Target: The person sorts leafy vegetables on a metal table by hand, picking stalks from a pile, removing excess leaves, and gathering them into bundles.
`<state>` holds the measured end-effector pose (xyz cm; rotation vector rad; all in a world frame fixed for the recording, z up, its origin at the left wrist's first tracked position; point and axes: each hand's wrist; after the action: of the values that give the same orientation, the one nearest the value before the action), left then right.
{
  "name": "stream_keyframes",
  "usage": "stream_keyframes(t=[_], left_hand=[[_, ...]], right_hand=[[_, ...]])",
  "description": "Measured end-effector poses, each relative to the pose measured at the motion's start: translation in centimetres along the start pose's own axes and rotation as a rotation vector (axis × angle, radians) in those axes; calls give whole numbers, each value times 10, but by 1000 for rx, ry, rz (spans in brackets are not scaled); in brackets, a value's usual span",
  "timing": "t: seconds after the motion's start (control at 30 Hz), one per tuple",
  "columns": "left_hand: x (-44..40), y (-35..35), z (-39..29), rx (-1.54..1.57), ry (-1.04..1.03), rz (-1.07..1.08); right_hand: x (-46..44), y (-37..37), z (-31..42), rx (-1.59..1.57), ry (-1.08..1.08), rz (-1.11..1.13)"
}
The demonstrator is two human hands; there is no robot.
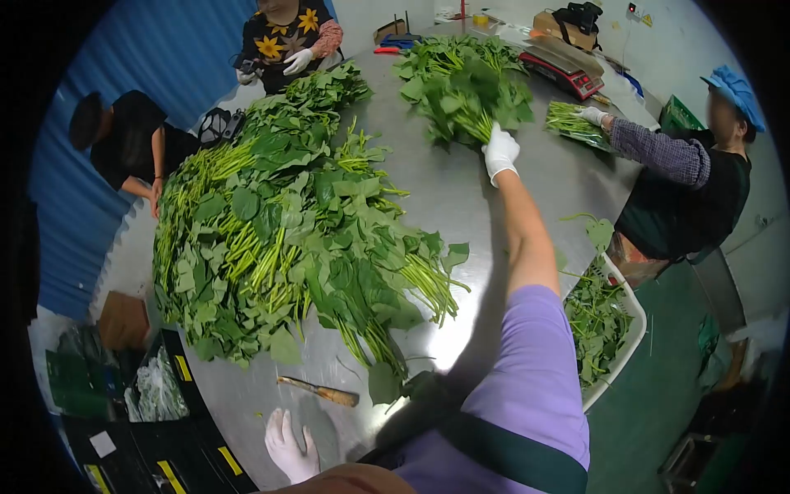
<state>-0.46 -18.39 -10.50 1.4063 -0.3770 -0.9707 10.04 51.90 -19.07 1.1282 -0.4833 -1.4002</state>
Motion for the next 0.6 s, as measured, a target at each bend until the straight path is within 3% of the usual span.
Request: stream_keyframes(t=[0.03,0.13,0.27,0.33,0.4,0.53,0.6], left_hand=[[16,-11,6,-14,28,18],[21,-13,10,-17,38,43],[14,-15,2,28,97,74],[2,-12,-6,64,62,9],[-13,-3,-16,87,49,38],[-13,-7,-27,180,-45,6],[-12,-11,-39,235,-75,1]], right_hand=[[6,-5,-6,210,-130,125],[17,-28,-8,259,-268,-3],[23,2,0,107,-252,196],[35,9,0,-82,-248,14],[72,20,-4,39,-104,3],[193,80,-35,4,254,442],[263,117,-53,-95,439,454]])
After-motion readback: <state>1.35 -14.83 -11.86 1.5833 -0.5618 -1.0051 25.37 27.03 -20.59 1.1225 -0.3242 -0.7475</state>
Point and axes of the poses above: each hand's wrist, its own x-axis away from the middle knuckle, its own y-axis out of the back of the hand, z = x × y, and after that the axes turned 15 degrees about -x, right-handed
